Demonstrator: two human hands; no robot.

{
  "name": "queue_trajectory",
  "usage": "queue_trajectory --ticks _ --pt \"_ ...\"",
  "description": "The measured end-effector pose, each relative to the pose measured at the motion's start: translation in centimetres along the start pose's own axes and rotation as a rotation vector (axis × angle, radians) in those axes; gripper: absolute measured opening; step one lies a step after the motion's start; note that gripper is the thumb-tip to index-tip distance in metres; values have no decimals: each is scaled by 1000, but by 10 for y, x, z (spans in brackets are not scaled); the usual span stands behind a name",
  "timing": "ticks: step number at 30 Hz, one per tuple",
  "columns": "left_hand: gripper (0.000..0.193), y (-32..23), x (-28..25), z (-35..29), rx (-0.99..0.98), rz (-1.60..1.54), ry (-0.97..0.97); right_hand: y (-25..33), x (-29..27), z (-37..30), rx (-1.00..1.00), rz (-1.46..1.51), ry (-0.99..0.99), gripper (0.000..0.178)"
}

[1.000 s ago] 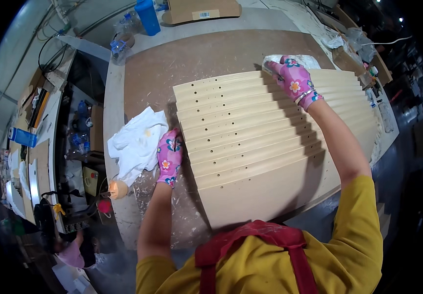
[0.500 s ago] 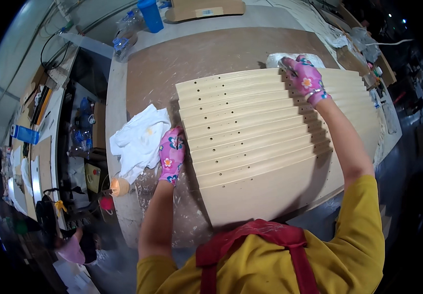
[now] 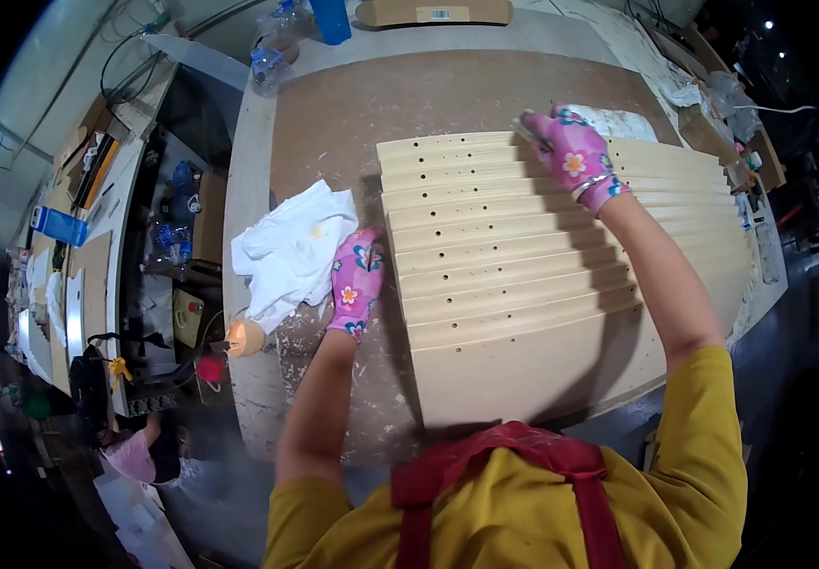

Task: The person applies a liquid finish to a stack of light-colored wooden boards using a small brush and a sponge. They dip the brush into a container of finish and apply it to the edges and surfaces of the boards, then use a sponge to spread the finish evenly across the boards.

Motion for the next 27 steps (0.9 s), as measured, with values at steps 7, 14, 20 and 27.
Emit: queue_trajectory --ticks 7,14,20,27 --pt "28 16 7 -2 -2 10 2 163 15 23 -259 225 -39 17" --pt "37 13 15 -1 -3 -66 17 -101 0 -32 501 410 67 18" --pt "40 35 18 -2 -78 -146 41 -40 -7 -27 111 -55 44 38" --pt "26 5 -12 -22 -227 -428 -76 -67 -18 -25 115 -26 90 21"
Point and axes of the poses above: each hand's wrist, its own z-axis towards the middle knuckle, its own x-axis out of the palm, y = z × x, the point moved 8 cm from there along z, towards the middle knuckle
